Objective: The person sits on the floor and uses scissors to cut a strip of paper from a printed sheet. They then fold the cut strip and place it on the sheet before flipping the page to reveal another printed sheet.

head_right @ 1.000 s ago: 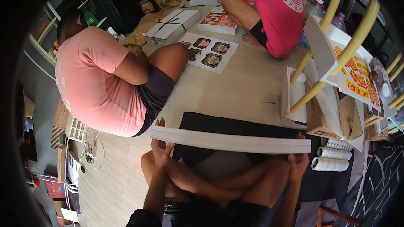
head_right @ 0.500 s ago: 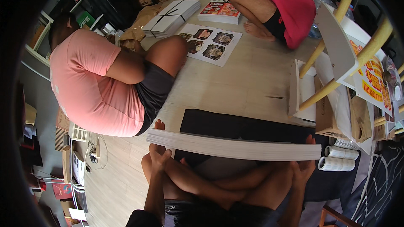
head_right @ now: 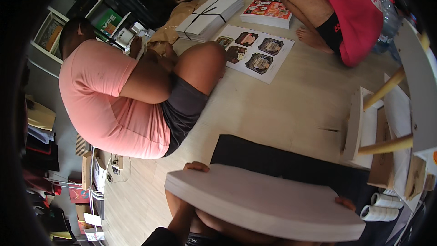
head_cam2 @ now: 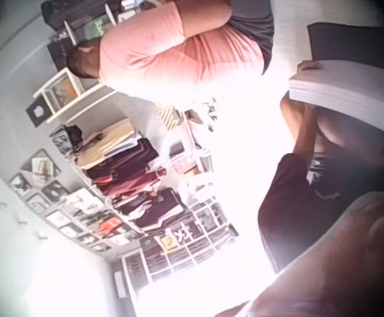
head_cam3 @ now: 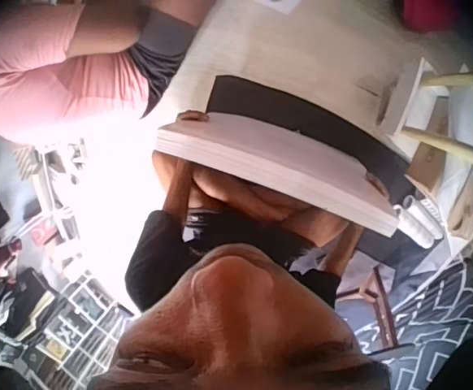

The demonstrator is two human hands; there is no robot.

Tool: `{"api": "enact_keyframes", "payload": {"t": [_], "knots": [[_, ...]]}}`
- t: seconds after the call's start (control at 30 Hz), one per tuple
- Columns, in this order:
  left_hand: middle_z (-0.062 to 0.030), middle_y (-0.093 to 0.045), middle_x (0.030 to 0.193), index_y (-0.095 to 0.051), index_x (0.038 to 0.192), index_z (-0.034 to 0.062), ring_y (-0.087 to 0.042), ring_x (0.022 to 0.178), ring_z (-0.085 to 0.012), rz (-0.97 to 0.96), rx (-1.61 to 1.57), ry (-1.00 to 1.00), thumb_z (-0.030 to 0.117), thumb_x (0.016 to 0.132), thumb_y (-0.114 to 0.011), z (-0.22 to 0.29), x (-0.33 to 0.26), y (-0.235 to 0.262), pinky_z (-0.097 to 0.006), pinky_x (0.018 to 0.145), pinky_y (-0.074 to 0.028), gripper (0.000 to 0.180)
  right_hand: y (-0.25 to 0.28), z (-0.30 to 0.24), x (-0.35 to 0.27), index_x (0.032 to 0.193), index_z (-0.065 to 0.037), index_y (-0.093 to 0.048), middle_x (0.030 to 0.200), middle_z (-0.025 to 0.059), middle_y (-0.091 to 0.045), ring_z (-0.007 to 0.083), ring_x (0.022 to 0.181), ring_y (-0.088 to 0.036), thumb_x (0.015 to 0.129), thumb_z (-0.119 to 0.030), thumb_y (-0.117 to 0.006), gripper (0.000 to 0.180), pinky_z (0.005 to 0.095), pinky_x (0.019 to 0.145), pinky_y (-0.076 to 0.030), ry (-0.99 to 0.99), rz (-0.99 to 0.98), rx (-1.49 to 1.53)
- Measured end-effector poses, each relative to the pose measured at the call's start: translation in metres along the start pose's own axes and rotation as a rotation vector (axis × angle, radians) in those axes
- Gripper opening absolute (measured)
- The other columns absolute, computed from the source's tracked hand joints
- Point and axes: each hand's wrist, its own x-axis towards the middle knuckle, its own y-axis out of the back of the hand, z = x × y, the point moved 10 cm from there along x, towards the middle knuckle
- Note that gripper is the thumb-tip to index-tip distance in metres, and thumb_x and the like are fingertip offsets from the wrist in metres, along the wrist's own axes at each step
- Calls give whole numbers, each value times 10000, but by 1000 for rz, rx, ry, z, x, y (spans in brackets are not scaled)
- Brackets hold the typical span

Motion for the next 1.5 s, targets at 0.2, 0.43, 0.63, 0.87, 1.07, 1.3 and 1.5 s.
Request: {"api": "enact_keyframes", "payload": {"t": [0.2,0.43,0.63,0.87,1.07,1.3,1.5], "knots": [[-168,-587,995,-492,1059,7,-582,904,-218,-97,-81,-147,201,935,-598,-5,10,-8,-330,805,-509,254,75,87,-31,1083,-46,-585,1138,252,-608,366,1057,-600,929,-333,-564,327,532,993,-428,-154,-361,93],[-190,-586,1044,-505,1127,-27,-581,958,-263,-195,-115,-279,462,837,-681,-14,8,-7,-381,849,-477,594,64,99,-21,1070,-60,-620,1221,252,-599,407,1186,-562,921,-277,-610,263,607,1043,-355,142,-777,346],[-144,-610,985,-536,1076,-27,-596,919,-226,-97,-111,-242,509,809,-704,-43,18,0,-355,813,-476,622,119,139,-22,1104,-34,-586,1129,200,-619,318,1057,-604,915,-330,-617,353,427,945,-456,-150,-479,-77],[-62,-624,982,-588,1076,-52,-580,887,-143,253,-129,-186,448,827,-727,1,50,31,-292,773,-458,575,-44,-2,52,1186,75,-513,1073,130,-595,215,978,-581,745,-378,-797,693,375,888,-458,-175,150,-149],[-68,-666,933,-695,977,-70,-560,851,-99,274,176,227,392,910,-675,-38,100,48,-257,721,-458,466,-136,17,110,1041,72,-635,981,117,-665,162,896,-618,781,-271,-811,465,303,807,-491,-463,-29,-251],[-329,-603,1201,-564,1154,-225,-598,1156,-359,295,492,671,819,612,-674,-149,117,81,-365,979,-447,1182,-167,100,113,1156,82,-633,1095,167,-676,195,968,-640,738,-452,-821,704,325,857,-493,-785,-123,-410],[-350,-571,1237,-553,1182,-212,-559,1212,-382,239,730,831,897,590,-593,-146,123,45,-391,1020,-426,1259,-152,138,107,1188,80,-627,1142,196,-668,238,1035,-645,714,-550,-800,807,337,911,-482,-883,-139,-520]]}}
